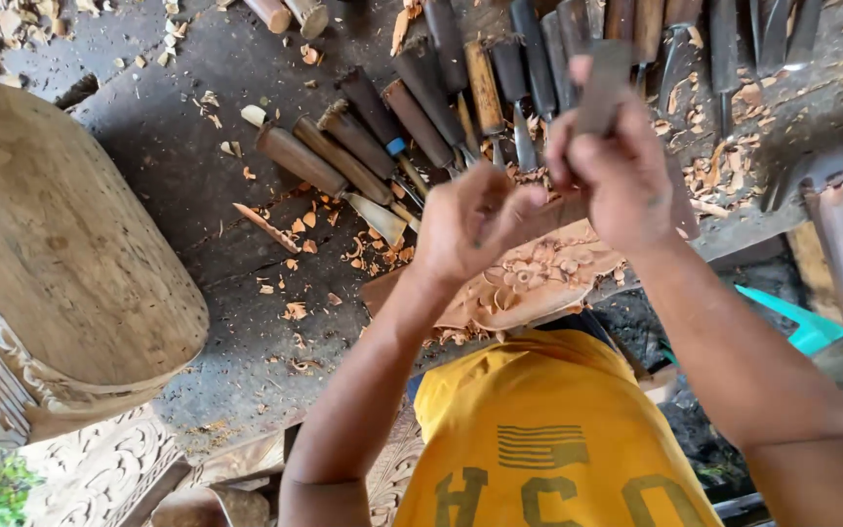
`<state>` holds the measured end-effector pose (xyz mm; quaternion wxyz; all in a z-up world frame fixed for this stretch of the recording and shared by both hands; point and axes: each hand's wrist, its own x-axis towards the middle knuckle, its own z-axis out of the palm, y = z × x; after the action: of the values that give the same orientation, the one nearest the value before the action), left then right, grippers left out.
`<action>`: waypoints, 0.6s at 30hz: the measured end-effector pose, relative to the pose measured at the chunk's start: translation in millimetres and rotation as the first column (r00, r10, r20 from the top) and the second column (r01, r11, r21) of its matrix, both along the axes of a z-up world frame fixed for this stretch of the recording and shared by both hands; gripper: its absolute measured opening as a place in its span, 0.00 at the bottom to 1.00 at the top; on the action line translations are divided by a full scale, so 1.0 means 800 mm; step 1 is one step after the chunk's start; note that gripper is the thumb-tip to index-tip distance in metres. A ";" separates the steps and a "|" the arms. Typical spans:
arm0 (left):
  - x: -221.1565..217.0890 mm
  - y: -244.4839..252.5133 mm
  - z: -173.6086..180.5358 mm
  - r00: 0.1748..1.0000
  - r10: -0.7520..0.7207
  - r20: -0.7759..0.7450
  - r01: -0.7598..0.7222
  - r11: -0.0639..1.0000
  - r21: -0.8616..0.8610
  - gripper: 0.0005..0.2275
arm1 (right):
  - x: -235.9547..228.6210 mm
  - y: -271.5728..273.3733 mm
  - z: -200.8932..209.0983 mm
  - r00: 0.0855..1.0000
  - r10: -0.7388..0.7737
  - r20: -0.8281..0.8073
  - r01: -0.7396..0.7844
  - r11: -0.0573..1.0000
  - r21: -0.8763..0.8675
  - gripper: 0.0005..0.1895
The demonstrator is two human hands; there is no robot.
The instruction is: The person carves decorative floral patterns into a rectangular piece of wood using a variety of chisels and a hammer on a workbench crowded with tools.
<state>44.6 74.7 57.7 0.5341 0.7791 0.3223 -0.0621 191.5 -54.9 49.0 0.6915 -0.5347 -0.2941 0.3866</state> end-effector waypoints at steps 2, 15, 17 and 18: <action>0.013 0.010 0.010 0.991 0.024 0.128 -0.039 0.993 0.112 0.17 | -0.008 -0.005 -0.031 0.926 -0.081 -0.369 0.151 0.974 0.166 0.14; 0.155 -0.021 -0.034 0.867 -0.284 0.409 0.121 0.917 0.381 0.26 | -0.047 -0.035 -0.174 0.779 -0.533 0.330 0.545 0.836 0.064 0.10; 0.167 -0.024 -0.037 0.894 -0.336 0.296 0.204 0.894 0.399 0.24 | -0.048 -0.041 -0.168 0.703 -0.487 0.519 0.586 0.809 -0.035 0.08; 0.177 -0.026 -0.040 0.877 -0.356 0.322 0.214 0.890 0.402 0.24 | -0.054 -0.039 -0.160 0.764 -0.562 0.318 0.607 0.793 -0.055 0.10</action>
<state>185.8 54.0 25.4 0.4225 0.8983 0.0960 0.0726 148.0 -86.3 -78.9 0.6840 -0.7015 -0.1779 0.0917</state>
